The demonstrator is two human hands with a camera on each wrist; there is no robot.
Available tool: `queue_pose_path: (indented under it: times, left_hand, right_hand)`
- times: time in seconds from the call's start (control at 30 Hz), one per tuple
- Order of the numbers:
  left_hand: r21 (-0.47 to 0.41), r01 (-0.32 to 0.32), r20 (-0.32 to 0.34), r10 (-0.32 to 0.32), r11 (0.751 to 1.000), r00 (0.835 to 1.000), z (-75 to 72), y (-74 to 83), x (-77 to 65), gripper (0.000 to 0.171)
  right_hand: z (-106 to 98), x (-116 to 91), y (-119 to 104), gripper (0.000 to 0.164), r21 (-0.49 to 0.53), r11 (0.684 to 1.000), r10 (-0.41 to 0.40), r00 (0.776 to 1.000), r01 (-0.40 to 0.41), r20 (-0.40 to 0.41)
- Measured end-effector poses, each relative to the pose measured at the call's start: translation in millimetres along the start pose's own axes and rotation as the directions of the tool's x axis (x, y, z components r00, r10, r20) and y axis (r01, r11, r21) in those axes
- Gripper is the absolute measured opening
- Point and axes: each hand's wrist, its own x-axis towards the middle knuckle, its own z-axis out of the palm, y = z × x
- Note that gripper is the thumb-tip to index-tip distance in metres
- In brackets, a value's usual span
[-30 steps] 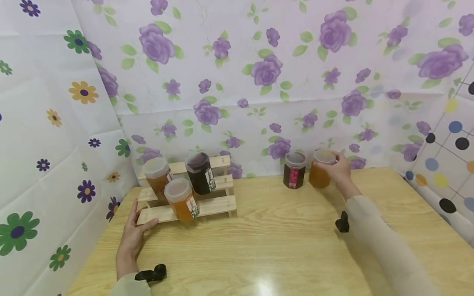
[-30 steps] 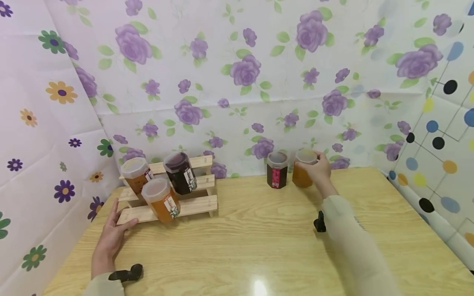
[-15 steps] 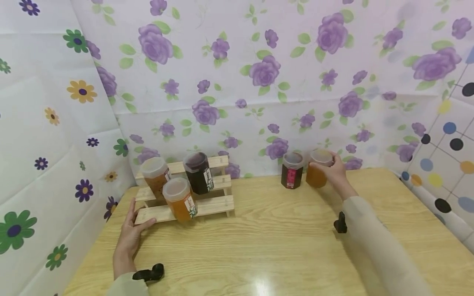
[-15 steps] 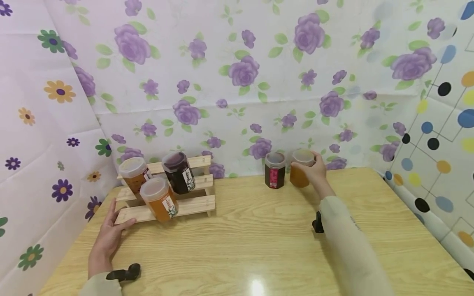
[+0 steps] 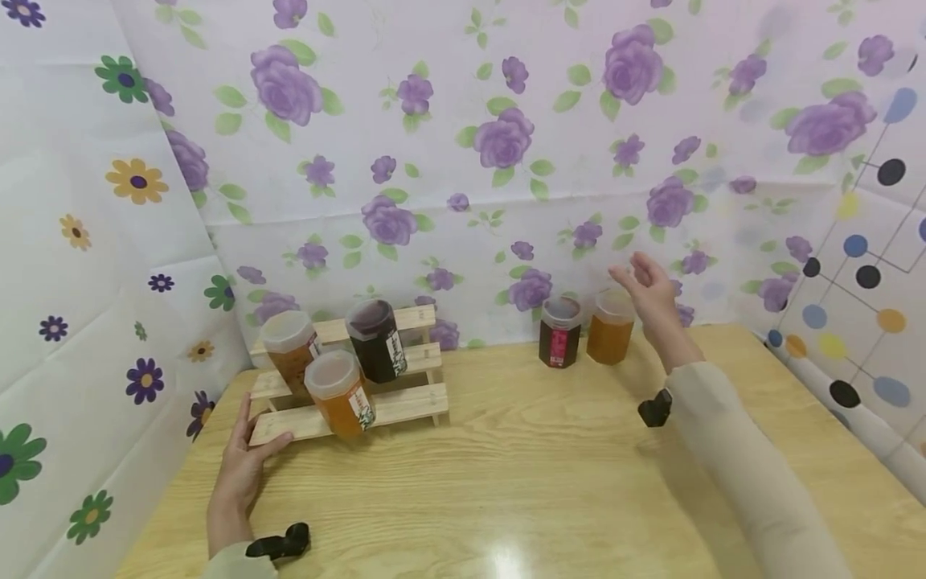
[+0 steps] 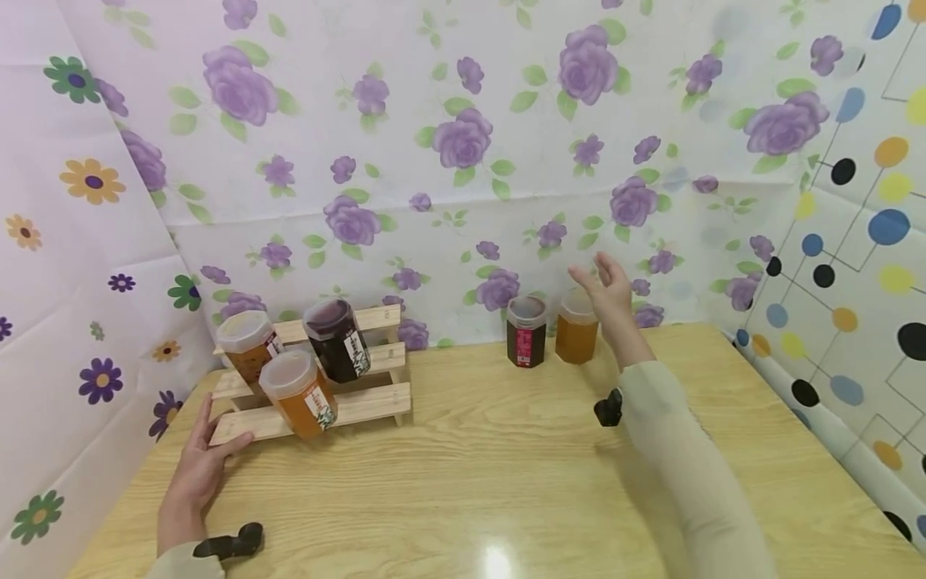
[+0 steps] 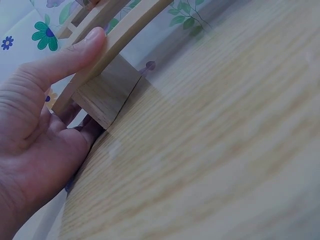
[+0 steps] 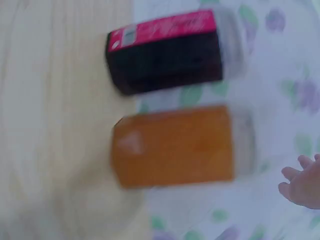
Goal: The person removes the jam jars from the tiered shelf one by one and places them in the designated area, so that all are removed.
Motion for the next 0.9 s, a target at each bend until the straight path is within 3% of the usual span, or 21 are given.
queue_pose_path:
  times: [0.23,0.5,0.67,0.9]
  left_hand:
    - [0.014,0.012,0.012,-0.012,1.000,1.000,1.4,1.5,5.5,0.107]
    - [0.005,0.012,-0.010,-0.012,1.000,1.000,-2.9,-1.5,-1.3,0.108]
    - [-0.026,-0.015,-0.002,0.015,1.000,1.000,-2.5,-1.4,-0.5,0.107]
    - [-0.019,0.016,-0.016,-0.016,1.000,1.000,-0.5,-0.8,-0.5,0.108]
  right_hand:
    - [50,0,-10,0.073,0.019,0.995,-0.099,0.995,0.099,0.014]
    - [139,-16,-5,0.070,0.125,0.989,-0.100,0.975,0.076,0.198]
    - [193,-33,1,0.072,0.167,0.984,-0.111,0.948,0.062,0.298]
    - [255,-61,-4,0.076,0.228,0.972,-0.157,0.882,0.059,0.444]
